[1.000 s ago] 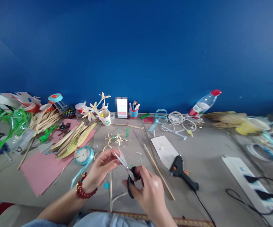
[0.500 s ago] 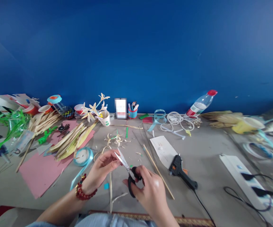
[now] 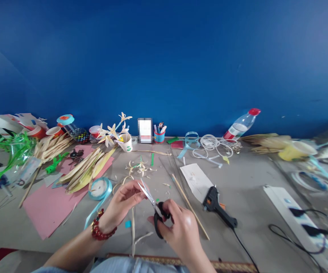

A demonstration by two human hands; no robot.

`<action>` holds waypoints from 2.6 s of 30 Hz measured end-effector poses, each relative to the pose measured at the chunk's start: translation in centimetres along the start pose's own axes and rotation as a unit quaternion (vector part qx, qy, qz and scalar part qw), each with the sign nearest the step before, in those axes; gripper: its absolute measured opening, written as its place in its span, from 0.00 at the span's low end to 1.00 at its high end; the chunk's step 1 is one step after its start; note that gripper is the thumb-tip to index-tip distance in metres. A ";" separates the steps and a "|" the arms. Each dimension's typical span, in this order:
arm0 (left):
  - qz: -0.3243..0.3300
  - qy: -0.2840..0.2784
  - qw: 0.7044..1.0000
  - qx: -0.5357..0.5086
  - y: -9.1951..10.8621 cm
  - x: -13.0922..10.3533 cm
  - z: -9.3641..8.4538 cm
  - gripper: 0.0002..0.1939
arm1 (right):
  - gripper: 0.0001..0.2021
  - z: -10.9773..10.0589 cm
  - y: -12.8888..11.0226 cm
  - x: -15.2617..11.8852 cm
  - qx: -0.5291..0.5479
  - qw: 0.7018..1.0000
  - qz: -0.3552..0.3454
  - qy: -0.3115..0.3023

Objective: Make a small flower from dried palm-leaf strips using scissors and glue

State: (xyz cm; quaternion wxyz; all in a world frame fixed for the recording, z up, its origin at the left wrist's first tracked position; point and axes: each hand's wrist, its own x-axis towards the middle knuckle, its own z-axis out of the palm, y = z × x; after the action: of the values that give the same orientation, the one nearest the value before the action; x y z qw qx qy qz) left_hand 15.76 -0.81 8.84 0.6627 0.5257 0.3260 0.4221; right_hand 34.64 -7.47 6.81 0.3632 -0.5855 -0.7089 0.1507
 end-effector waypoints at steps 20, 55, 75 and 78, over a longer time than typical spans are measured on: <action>-0.061 -0.058 0.996 -0.005 0.3 0.1 0.4 0.07 | 0.17 -0.1 -0.1 1.8 0.465 0.861 0.204 -0.020; 0.037 0.012 0.999 0.016 -0.4 -0.2 1.2 0.07 | 0.17 1.6 -0.5 0.3 0.447 0.875 0.187 -0.029; 0.084 -0.012 0.985 0.151 1.1 0.3 0.5 0.04 | 0.28 1.5 0.4 -0.8 0.438 0.859 0.192 -0.184; 0.085 -0.012 0.987 0.139 1.0 0.3 0.5 0.04 | 0.27 1.6 0.5 -0.9 0.445 0.857 0.186 -0.182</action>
State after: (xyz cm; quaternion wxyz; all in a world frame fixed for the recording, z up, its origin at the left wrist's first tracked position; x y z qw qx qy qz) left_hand 16.10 -0.67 9.98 0.5491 0.6435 0.3275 0.4210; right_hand 33.91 -7.83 5.11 0.4146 -0.4446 -0.4977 0.6187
